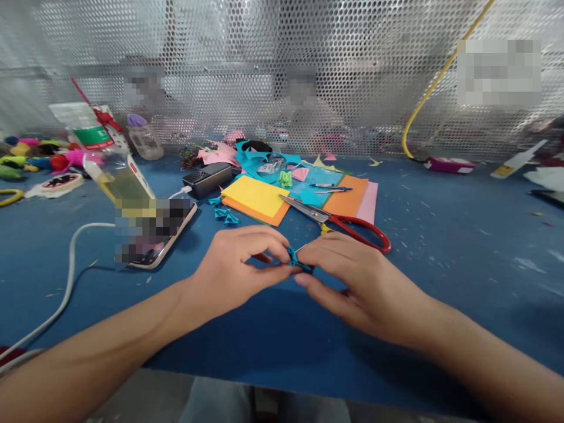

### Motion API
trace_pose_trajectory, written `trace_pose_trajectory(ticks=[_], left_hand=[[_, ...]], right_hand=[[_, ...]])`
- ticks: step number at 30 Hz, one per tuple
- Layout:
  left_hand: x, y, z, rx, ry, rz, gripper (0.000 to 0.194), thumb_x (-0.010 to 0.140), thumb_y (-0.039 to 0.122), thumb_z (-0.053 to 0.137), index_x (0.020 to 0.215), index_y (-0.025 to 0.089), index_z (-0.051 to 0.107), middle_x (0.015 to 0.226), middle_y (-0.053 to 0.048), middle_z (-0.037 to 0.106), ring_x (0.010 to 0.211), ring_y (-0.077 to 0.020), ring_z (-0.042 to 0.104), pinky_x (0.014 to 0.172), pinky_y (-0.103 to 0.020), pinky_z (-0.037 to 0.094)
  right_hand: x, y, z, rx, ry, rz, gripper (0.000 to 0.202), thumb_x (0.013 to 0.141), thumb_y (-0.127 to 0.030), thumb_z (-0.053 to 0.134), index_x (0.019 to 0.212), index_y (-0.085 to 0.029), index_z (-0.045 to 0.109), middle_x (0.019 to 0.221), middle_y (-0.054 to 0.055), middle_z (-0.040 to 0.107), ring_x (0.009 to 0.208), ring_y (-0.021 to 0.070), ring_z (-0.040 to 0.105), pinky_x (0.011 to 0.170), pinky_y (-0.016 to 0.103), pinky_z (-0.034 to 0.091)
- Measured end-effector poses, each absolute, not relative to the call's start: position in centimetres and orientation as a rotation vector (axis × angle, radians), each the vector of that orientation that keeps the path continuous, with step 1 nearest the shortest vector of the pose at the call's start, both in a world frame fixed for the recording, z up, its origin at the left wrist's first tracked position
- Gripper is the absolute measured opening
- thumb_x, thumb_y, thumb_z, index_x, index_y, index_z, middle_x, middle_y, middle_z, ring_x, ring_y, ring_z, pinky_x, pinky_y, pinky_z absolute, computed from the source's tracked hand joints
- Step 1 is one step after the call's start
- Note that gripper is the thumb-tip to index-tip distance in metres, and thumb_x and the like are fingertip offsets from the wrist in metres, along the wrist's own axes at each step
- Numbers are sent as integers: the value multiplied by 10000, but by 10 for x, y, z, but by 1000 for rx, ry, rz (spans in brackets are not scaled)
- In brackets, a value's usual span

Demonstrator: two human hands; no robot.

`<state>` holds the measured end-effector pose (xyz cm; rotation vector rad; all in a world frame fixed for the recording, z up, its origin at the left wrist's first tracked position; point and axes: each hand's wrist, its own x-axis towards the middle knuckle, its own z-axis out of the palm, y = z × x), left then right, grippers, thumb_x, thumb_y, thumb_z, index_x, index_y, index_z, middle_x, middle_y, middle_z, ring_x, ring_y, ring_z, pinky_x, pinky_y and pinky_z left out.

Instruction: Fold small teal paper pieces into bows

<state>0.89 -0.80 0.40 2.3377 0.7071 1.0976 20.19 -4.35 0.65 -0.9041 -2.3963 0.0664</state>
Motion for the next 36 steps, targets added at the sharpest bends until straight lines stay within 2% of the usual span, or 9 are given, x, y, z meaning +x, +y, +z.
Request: trace_pose_trajectory(ticks=[2, 5, 11, 16, 19, 23, 26, 30, 36], left_hand=[[10, -9, 4, 2226, 792, 1096, 122, 723, 204, 684, 736, 170, 568, 769, 8, 656, 695, -86, 630, 606, -148, 522], [11, -9, 4, 2128, 860, 1093, 152, 724, 203, 678, 790, 185, 542, 738, 30, 638, 652, -73, 622, 581, -137, 523], [11, -8, 0, 2183, 799, 1094, 156, 736, 145, 648, 861, 191, 568, 810, 26, 646, 719, -72, 624, 677, -154, 537], [11, -8, -2, 2163, 763, 1066, 223, 747, 196, 659, 956, 199, 580, 863, 5, 668, 770, -95, 638, 708, -177, 545], [12, -6, -1, 2098, 761, 1038, 310, 718, 233, 696, 1002, 197, 578, 896, -10, 665, 793, -108, 635, 718, -192, 547], [13, -3, 3, 1993, 831, 944, 300, 717, 228, 690, 986, 169, 572, 844, -19, 666, 766, -121, 641, 686, -210, 544], [14, -5, 7, 1984, 875, 852, 182, 748, 227, 650, 904, 157, 589, 760, -5, 662, 695, -110, 633, 607, -187, 515], [14, -6, 6, 1991, 876, 884, 123, 777, 242, 619, 879, 174, 607, 808, 1, 672, 730, -97, 629, 578, -152, 490], [15, -4, 4, 1895, 914, 937, 248, 726, 234, 674, 949, 156, 599, 746, -17, 685, 681, -120, 645, 524, -166, 498]], right_hand=[[205, -42, 6, -940, -2385, 216, 139, 863, -225, 519, 964, -160, 589, 849, 26, 673, 730, 128, 607, 639, 227, 450], [205, -41, 4, -1004, -2316, 337, 142, 875, -178, 486, 931, -192, 616, 788, -11, 687, 657, 106, 618, 572, 203, 440], [197, -40, 0, -1108, -2165, 328, 111, 781, -153, 592, 867, -205, 639, 786, -24, 698, 663, 118, 633, 610, 220, 469], [197, -38, -2, -1116, -2061, 361, 150, 766, -122, 579, 877, -192, 652, 829, -11, 711, 724, 130, 652, 659, 221, 490], [198, -36, -2, -1147, -1978, 534, 134, 764, -140, 578, 862, -197, 651, 815, -7, 703, 734, 138, 649, 666, 234, 504], [198, -33, -2, -1148, -1772, 858, 89, 770, -207, 599, 853, -188, 624, 799, 4, 694, 746, 138, 651, 680, 242, 518], [197, -32, -3, -1121, -1634, 977, 177, 722, -222, 659, 882, -180, 595, 802, 11, 695, 756, 143, 654, 704, 254, 522], [195, -31, -5, -1070, -1571, 1047, 243, 698, -240, 688, 898, -186, 563, 723, -7, 681, 693, 144, 654, 662, 270, 529], [197, -30, -4, -1098, -1529, 1170, 315, 687, -226, 708, 957, -186, 551, 706, -19, 661, 699, 143, 650, 686, 286, 531]])
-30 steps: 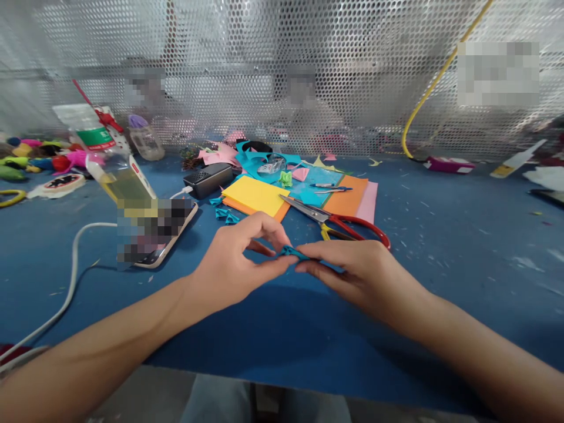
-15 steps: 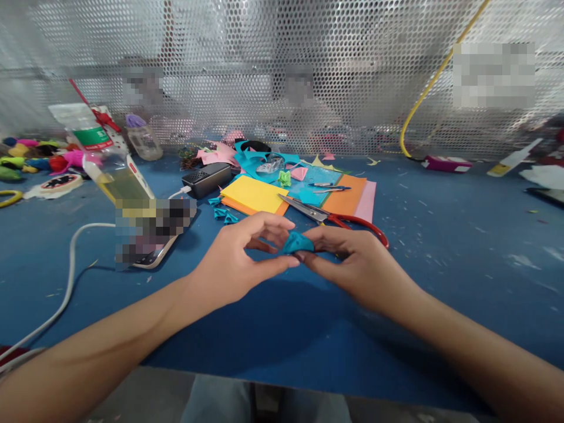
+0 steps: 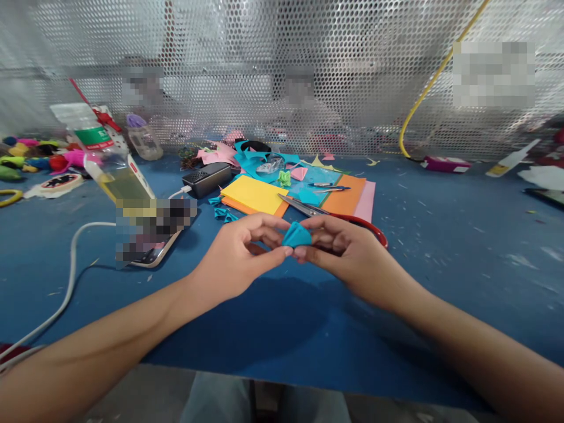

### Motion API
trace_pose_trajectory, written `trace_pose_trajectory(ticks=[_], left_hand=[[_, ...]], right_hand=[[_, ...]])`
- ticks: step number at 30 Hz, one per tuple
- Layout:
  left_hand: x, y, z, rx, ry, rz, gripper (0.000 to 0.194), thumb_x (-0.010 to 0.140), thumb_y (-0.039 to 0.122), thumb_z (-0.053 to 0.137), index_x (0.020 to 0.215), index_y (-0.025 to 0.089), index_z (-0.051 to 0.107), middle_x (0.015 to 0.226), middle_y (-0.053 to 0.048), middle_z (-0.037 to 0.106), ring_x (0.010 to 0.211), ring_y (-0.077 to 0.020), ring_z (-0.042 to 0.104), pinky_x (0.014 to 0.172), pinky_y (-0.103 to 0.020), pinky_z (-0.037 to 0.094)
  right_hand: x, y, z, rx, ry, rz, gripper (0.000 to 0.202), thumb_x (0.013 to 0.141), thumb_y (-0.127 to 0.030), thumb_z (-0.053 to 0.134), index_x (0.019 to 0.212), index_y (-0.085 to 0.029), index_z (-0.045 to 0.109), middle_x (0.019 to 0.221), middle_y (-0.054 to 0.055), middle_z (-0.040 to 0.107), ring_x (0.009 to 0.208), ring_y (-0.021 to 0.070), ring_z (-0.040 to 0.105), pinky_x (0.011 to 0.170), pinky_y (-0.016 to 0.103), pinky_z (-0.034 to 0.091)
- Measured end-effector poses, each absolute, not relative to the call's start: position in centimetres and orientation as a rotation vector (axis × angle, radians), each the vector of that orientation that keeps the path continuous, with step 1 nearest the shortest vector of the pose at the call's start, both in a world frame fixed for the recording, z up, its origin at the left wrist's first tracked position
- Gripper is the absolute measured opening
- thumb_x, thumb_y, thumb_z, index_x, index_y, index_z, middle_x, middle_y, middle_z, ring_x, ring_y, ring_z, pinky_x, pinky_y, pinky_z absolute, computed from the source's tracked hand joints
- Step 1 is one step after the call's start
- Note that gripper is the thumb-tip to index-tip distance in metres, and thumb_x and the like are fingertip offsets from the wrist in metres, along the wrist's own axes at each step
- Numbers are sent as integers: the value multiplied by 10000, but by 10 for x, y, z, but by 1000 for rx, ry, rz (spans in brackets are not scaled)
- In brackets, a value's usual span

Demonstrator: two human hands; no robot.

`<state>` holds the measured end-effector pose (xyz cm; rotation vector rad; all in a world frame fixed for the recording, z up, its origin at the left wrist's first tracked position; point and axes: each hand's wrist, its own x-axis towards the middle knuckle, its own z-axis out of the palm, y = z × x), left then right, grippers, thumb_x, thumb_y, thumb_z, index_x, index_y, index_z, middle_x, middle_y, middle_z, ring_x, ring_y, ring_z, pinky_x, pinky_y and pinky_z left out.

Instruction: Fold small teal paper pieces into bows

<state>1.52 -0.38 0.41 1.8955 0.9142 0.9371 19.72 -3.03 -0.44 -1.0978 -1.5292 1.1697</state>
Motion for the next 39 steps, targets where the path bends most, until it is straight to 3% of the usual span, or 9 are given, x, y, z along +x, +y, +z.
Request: trace_pose_trajectory(ticks=[3, 6, 11, 18, 29, 33, 39], left_hand=[[15, -4, 7, 1782, 868, 924, 315, 687, 247, 712, 962, 148, 596, 741, -27, 688, 664, -136, 656, 523, -186, 525], [13, -4, 8, 1672, 801, 924, 225, 729, 252, 674, 917, 142, 617, 784, -40, 691, 704, -142, 664, 554, -203, 562], [12, 0, 7, 1657, 818, 876, 135, 768, 275, 635, 784, 143, 657, 669, -15, 656, 592, -99, 620, 501, -176, 557], [12, 0, 8, 1533, 787, 787, 111, 771, 260, 625, 773, 157, 665, 687, -13, 664, 578, -86, 605, 464, -158, 544], [11, -7, 6, 2174, 999, 907, 54, 673, 139, 593, 621, 147, 602, 558, 28, 589, 502, -70, 528, 459, -144, 449], [11, -9, 3, 2401, 902, 998, 64, 673, 101, 582, 644, 144, 620, 612, 13, 614, 561, -81, 551, 581, -188, 487], [10, -4, 8, 1828, 853, 734, 156, 798, 277, 575, 807, 168, 686, 703, -12, 660, 592, -97, 594, 474, -164, 519]], right_hand=[[199, -28, -3, -1019, -1492, 1307, 209, 706, -197, 697, 872, -196, 569, 698, -50, 639, 668, 90, 627, 695, 227, 518], [200, -25, -3, -952, -1451, 1325, 141, 744, -212, 669, 861, -191, 592, 796, -39, 638, 700, 63, 611, 694, 189, 506], [200, -25, -3, -965, -1463, 1291, 132, 749, -210, 664, 861, -178, 602, 805, -16, 636, 716, 82, 607, 708, 218, 509], [201, -27, -1, -948, -1551, 1268, 66, 777, -219, 633, 825, -182, 607, 780, -12, 625, 696, 87, 590, 683, 221, 505], [193, -37, -3, -1136, -1766, 969, 126, 769, -279, 624, 848, -197, 570, 776, -4, 619, 723, 136, 583, 660, 259, 487], [193, -38, -4, -1182, -1872, 859, 88, 815, -261, 566, 766, -188, 570, 712, -23, 582, 676, 112, 548, 600, 221, 446], [200, -31, 1, -1117, -1757, 1036, 151, 814, -311, 588, 745, -178, 605, 685, -10, 624, 655, 110, 584, 617, 218, 478]])
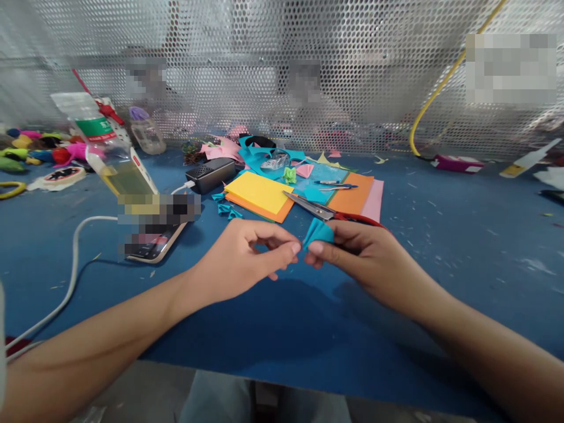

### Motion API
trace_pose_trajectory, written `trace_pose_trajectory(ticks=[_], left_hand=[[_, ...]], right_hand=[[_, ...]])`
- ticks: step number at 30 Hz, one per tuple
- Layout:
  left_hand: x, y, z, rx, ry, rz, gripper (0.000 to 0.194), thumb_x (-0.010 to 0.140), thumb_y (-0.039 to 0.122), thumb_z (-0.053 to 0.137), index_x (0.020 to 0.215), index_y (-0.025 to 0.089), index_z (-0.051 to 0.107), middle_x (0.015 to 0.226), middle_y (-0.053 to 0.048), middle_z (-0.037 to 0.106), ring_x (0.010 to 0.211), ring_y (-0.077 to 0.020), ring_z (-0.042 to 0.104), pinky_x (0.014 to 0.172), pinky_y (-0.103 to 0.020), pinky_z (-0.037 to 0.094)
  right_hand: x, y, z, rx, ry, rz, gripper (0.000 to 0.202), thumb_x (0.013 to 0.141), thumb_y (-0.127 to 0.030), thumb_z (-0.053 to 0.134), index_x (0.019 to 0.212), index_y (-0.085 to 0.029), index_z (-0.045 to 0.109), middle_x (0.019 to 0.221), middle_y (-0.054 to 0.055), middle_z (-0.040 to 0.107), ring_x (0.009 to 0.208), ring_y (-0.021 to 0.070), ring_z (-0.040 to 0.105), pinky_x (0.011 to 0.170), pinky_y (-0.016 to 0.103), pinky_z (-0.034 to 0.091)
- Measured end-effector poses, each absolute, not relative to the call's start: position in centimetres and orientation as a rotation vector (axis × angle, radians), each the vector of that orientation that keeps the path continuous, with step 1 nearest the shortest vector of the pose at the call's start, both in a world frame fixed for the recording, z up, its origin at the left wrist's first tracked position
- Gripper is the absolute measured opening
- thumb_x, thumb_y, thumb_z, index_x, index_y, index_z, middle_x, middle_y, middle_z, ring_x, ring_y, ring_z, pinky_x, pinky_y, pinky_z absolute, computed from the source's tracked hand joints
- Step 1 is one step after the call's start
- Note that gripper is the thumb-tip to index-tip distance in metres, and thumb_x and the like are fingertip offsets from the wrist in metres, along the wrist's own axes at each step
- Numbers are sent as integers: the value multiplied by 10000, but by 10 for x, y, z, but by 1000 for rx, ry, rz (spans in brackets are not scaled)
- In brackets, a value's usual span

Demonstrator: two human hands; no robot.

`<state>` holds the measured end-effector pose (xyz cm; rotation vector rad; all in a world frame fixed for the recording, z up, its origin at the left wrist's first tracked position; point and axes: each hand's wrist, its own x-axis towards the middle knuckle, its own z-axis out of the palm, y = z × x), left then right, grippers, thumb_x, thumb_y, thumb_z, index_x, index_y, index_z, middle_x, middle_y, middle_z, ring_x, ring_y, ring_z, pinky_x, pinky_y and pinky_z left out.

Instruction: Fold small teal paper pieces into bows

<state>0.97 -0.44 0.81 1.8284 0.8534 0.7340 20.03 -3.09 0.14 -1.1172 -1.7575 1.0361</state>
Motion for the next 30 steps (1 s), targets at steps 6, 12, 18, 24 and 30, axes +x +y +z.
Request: trace_pose_trajectory(ticks=[6, 12, 18, 24, 30], left_hand=[[10, 0, 8, 1512, 721, 720, 75, 763, 242, 639, 762, 187, 689, 686, 4, 673, 591, -91, 598, 427, -149, 528], [11, -1, 9, 1469, 699, 658, 102, 752, 261, 655, 751, 164, 687, 705, -3, 675, 600, -83, 580, 431, -145, 531], [12, -6, 10, 1518, 749, 690, 119, 790, 257, 606, 772, 167, 682, 684, 10, 638, 607, -77, 565, 458, -148, 540], [13, -10, 5, 1608, 817, 764, 109, 787, 202, 579, 726, 167, 662, 646, 31, 593, 585, -61, 523, 482, -134, 534], [12, -6, 6, 1471, 793, 719, 48, 737, 196, 645, 729, 170, 685, 609, 34, 610, 558, -67, 534, 422, -138, 534]], right_hand=[[200, -31, 5, -958, -1643, 1280, 104, 796, -271, 627, 760, -176, 602, 727, -12, 629, 638, 79, 581, 604, 180, 495], [197, -33, 4, -939, -1553, 1390, 105, 763, -237, 667, 751, -164, 592, 704, -19, 613, 623, 67, 569, 598, 160, 493], [195, -35, 5, -944, -1542, 1359, 101, 783, -250, 644, 767, -164, 594, 709, -14, 625, 620, 62, 568, 593, 157, 489], [192, -36, 2, -1007, -1574, 1226, 118, 749, -254, 675, 752, -180, 584, 659, -32, 601, 600, 79, 574, 592, 184, 481], [192, -36, 2, -970, -1586, 1251, 90, 759, -236, 666, 753, -181, 595, 672, -34, 616, 599, 70, 575, 591, 172, 479]])
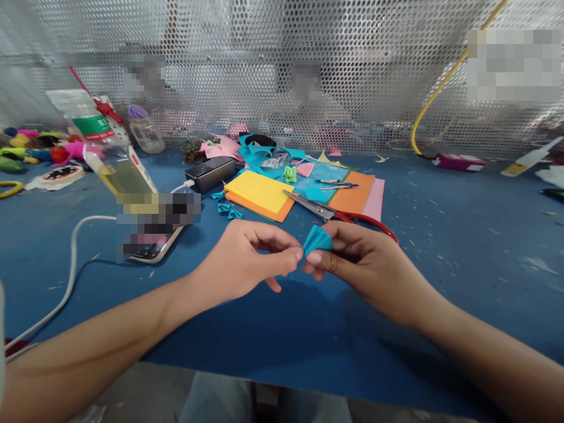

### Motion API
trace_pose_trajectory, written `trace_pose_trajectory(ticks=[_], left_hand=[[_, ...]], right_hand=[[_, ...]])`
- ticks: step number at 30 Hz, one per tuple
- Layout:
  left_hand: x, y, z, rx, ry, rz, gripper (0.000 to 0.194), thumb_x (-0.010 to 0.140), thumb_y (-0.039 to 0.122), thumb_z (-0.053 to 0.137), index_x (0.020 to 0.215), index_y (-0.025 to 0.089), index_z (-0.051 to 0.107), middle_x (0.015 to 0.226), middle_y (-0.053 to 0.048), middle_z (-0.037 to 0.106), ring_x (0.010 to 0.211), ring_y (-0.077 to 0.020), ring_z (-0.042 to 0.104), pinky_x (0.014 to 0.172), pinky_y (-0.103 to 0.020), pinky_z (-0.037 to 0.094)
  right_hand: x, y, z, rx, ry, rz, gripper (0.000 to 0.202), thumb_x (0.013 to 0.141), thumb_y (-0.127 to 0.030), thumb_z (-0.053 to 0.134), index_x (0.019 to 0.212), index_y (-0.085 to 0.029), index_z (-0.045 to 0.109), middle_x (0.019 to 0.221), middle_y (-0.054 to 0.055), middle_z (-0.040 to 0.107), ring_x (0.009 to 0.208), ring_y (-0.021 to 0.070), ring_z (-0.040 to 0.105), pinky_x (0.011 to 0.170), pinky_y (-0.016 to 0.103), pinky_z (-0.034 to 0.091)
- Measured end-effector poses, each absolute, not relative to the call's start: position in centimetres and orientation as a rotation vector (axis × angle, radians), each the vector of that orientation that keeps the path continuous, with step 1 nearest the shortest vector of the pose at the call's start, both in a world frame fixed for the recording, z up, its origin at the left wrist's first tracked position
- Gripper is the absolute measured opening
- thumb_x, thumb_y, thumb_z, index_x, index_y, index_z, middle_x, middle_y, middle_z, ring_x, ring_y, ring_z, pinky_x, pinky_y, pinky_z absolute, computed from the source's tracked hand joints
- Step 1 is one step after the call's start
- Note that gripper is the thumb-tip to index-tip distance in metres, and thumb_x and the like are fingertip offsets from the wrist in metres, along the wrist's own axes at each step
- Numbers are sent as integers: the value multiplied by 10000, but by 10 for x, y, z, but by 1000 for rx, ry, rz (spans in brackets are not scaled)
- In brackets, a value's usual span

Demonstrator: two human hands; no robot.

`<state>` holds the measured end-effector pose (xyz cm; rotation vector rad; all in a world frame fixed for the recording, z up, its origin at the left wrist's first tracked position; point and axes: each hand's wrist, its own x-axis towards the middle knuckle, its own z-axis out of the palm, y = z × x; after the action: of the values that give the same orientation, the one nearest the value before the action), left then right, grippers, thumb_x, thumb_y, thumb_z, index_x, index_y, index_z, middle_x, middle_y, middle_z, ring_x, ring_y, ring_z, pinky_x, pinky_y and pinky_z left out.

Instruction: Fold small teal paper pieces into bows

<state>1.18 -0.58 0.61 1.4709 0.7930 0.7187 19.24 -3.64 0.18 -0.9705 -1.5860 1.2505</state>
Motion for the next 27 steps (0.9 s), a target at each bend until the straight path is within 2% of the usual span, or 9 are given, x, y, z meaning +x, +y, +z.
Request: trace_pose_trajectory(ticks=[5, 12, 16, 20, 23, 26, 27], left_hand=[[11, -2, 8, 1311, 652, 585, 50, 732, 209, 676, 696, 178, 694, 630, 32, 628, 552, -56, 538, 379, -115, 519], [11, -5, 11, 1321, 602, 541, 87, 756, 214, 660, 693, 160, 686, 644, 21, 630, 574, -62, 553, 382, -115, 523], [12, -5, 10, 1288, 610, 581, 191, 808, 284, 599, 692, 147, 666, 638, 6, 626, 583, -80, 569, 377, -140, 525], [11, -4, 10, 1379, 629, 603, 92, 761, 235, 655, 724, 151, 654, 685, 10, 651, 620, -78, 577, 425, -129, 528], [11, -4, 11, 1421, 703, 605, 83, 736, 227, 673, 726, 147, 652, 673, 10, 643, 602, -76, 566, 429, -133, 527], [13, -3, 13, 1371, 807, 665, 116, 715, 246, 681, 691, 140, 640, 599, 24, 585, 546, -70, 525, 396, -144, 516], [14, -3, 13, 1350, 834, 675, 122, 703, 248, 687, 681, 139, 635, 587, 27, 570, 534, -69, 512, 388, -146, 510]], right_hand=[[196, -37, 6, -886, -1496, 1453, 126, 711, -175, 711, 742, -188, 589, 669, -49, 634, 596, 54, 580, 566, 142, 482], [198, -34, 6, -842, -1444, 1577, 140, 710, -146, 711, 734, -186, 579, 651, -54, 641, 611, 47, 593, 548, 122, 474], [198, -33, 6, -829, -1437, 1568, 137, 733, -183, 697, 758, -191, 562, 658, -51, 642, 610, 49, 592, 544, 131, 473], [194, -34, 5, -916, -1475, 1538, 206, 727, -244, 701, 796, -197, 513, 638, -51, 632, 589, 63, 591, 541, 152, 480], [194, -34, 0, -1065, -1572, 1321, 302, 751, -322, 668, 934, -218, 452, 664, -41, 621, 603, 102, 606, 567, 216, 516], [199, -33, -6, -1116, -1802, 724, 495, 701, -356, 708, 1077, -234, 409, 926, 32, 605, 811, 173, 618, 687, 308, 541], [202, -32, -8, -1093, -1904, 497, 501, 692, -336, 718, 1085, -239, 424, 1011, 54, 577, 893, 196, 600, 739, 332, 532]])
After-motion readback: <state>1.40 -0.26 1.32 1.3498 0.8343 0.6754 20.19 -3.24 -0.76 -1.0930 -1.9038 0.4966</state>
